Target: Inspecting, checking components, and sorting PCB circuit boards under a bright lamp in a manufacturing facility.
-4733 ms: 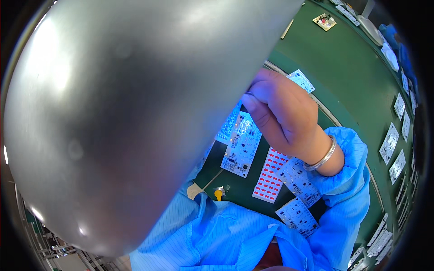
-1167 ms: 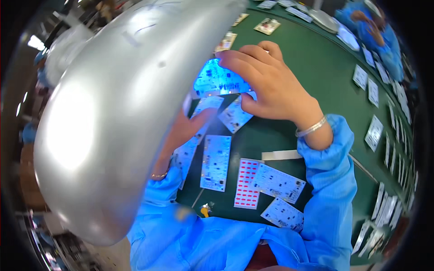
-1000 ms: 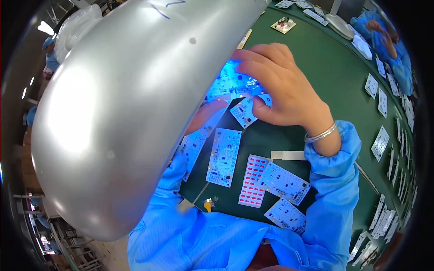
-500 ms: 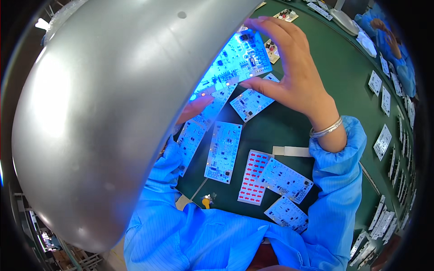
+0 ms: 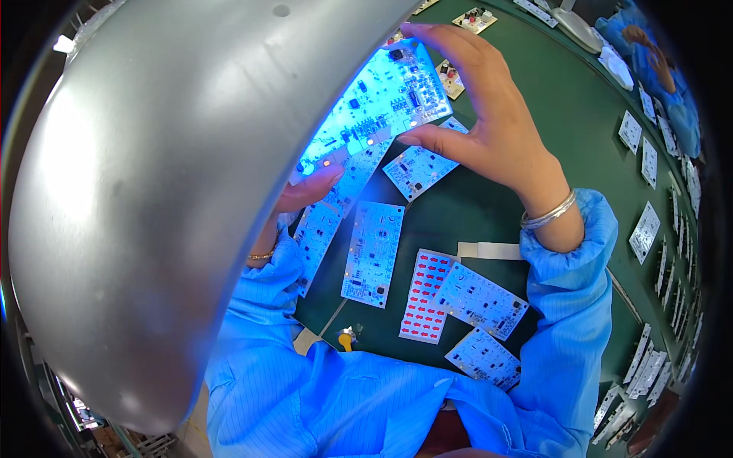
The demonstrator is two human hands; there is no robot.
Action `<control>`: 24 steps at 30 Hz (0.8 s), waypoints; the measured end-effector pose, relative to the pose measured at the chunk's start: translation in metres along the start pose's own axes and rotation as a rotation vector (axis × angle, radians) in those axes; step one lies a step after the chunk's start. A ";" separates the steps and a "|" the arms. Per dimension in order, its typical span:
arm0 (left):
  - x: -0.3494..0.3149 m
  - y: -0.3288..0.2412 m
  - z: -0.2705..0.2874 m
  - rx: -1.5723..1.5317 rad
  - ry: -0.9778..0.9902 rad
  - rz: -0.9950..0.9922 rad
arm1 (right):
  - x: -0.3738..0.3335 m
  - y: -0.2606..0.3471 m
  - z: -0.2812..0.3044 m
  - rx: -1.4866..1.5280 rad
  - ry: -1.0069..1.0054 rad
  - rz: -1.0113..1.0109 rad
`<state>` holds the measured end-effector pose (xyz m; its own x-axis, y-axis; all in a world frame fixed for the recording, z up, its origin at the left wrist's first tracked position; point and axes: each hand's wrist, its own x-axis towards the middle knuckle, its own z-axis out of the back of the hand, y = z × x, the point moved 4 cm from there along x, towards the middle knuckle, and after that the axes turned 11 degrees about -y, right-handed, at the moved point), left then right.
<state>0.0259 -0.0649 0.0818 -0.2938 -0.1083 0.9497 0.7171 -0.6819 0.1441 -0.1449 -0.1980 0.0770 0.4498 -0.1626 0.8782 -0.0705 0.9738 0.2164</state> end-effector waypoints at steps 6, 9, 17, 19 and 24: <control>-0.014 -0.004 -0.007 0.175 -0.410 0.146 | 0.004 0.009 -0.003 0.168 -0.073 -0.128; -0.011 -0.011 0.006 0.313 -0.299 0.179 | 0.009 0.015 -0.009 0.146 -0.083 -0.058; -0.004 -0.015 0.007 0.417 -0.179 0.152 | 0.007 0.018 -0.015 0.247 -0.030 -0.097; -0.003 -0.014 0.003 0.417 -0.155 0.157 | 0.006 0.020 -0.016 0.269 -0.021 -0.109; -0.004 -0.013 -0.002 0.414 -0.109 0.173 | 0.001 0.020 -0.027 0.344 0.045 -0.201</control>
<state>0.0166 -0.0571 0.0757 -0.0950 -0.1033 0.9901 0.9482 -0.3121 0.0584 -0.1219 -0.1743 0.0712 0.5228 -0.3295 0.7862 -0.2681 0.8119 0.5186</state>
